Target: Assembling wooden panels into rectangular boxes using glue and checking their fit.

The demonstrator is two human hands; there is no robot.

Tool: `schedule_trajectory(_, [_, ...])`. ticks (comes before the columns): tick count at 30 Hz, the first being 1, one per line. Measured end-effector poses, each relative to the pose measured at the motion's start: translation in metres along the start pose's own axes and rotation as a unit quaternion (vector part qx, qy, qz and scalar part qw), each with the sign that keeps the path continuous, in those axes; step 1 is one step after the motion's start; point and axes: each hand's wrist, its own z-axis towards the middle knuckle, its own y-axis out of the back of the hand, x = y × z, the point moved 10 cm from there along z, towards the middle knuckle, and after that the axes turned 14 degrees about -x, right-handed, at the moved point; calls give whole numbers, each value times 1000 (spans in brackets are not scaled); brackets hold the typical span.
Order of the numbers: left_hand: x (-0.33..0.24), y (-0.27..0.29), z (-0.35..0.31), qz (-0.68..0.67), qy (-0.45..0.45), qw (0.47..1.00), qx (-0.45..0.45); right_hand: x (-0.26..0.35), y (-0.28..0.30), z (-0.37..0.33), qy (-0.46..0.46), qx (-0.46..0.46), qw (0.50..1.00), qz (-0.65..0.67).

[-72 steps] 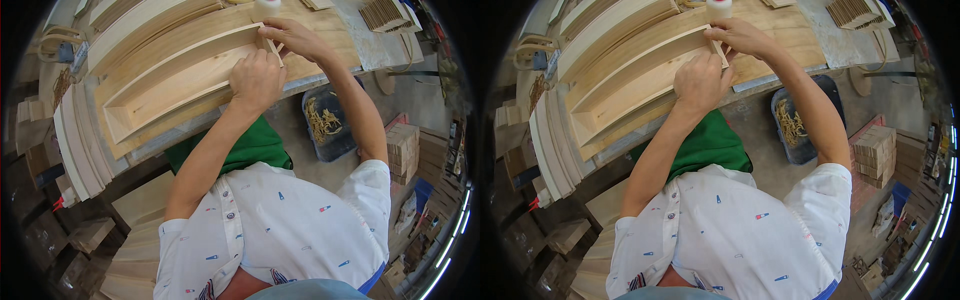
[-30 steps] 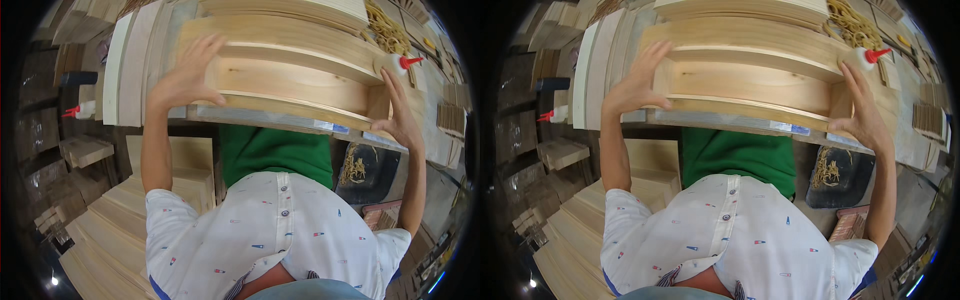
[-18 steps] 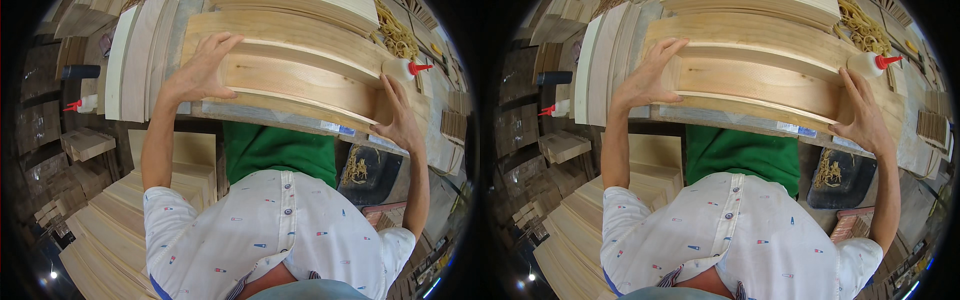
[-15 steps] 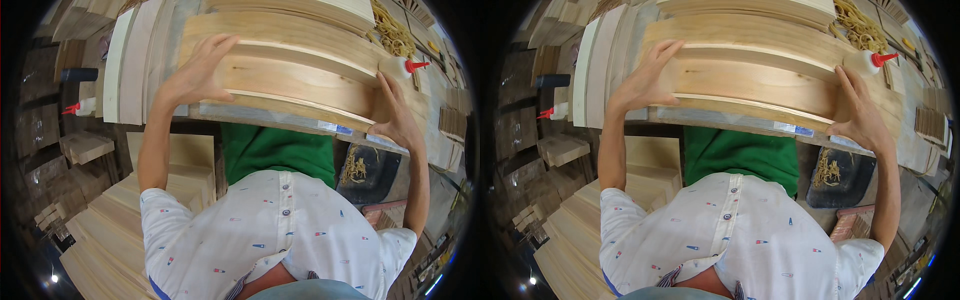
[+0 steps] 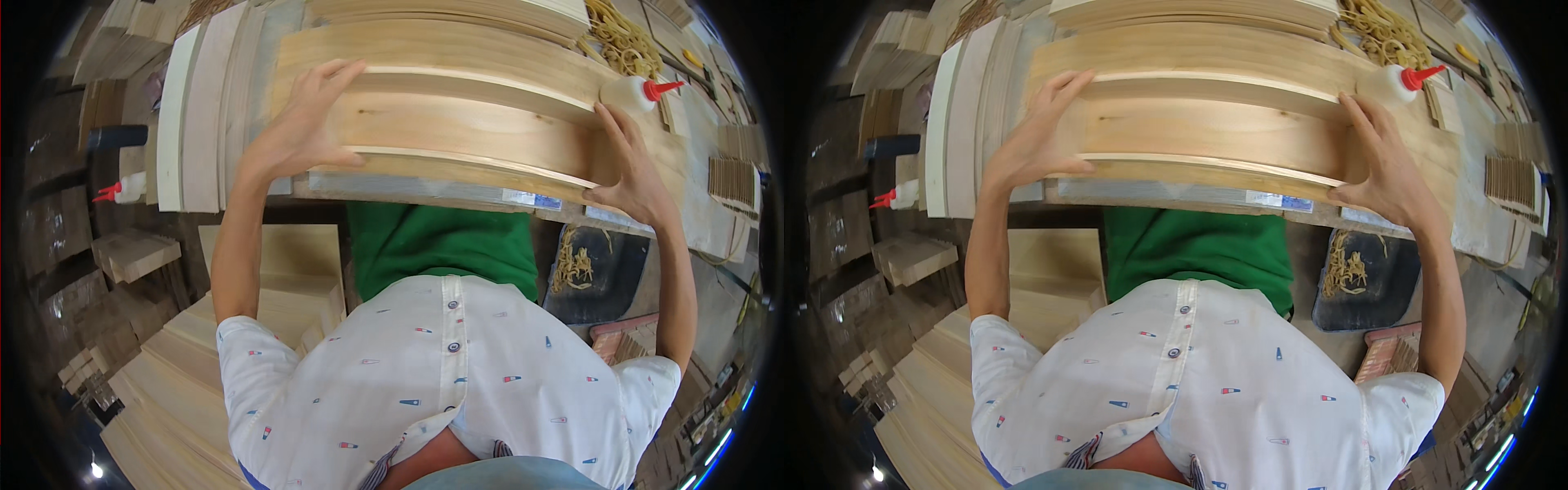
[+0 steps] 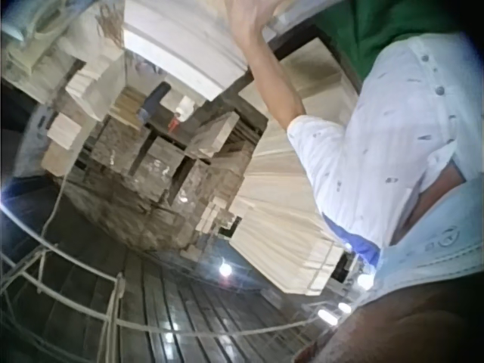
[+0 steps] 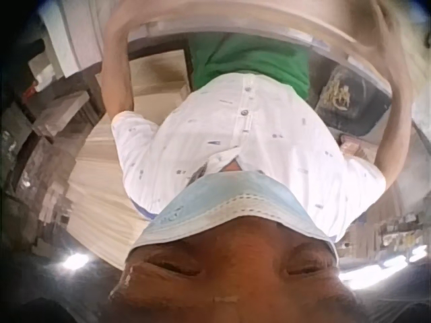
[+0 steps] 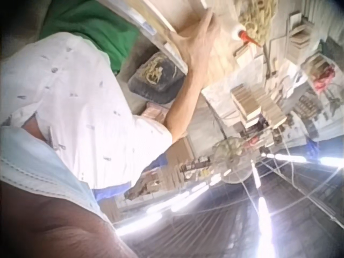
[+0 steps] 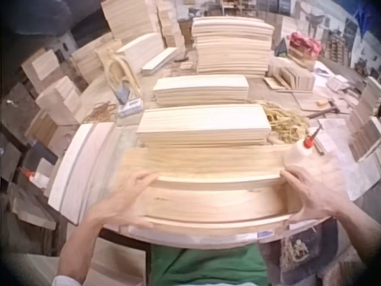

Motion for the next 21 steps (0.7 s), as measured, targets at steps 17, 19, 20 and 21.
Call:
schedule_trajectory(17, [55, -1, -35, -382, 198, 896, -109, -15, 6, -16, -41, -23, 998, 32])
schedule_trajectory(19, [53, -2, -34, -400, 194, 890, -107, -15, 7, -17, -50, -24, 998, 37])
schedule_trajectory(20, [51, -1, -32, -417, 189, 883, -104, -16, 6, -17, -58, -25, 997, 37])
schedule_trajectory(21, [52, 0, -32, -417, 185, 884, -106, -17, 6, -18, -67, -26, 997, 38])
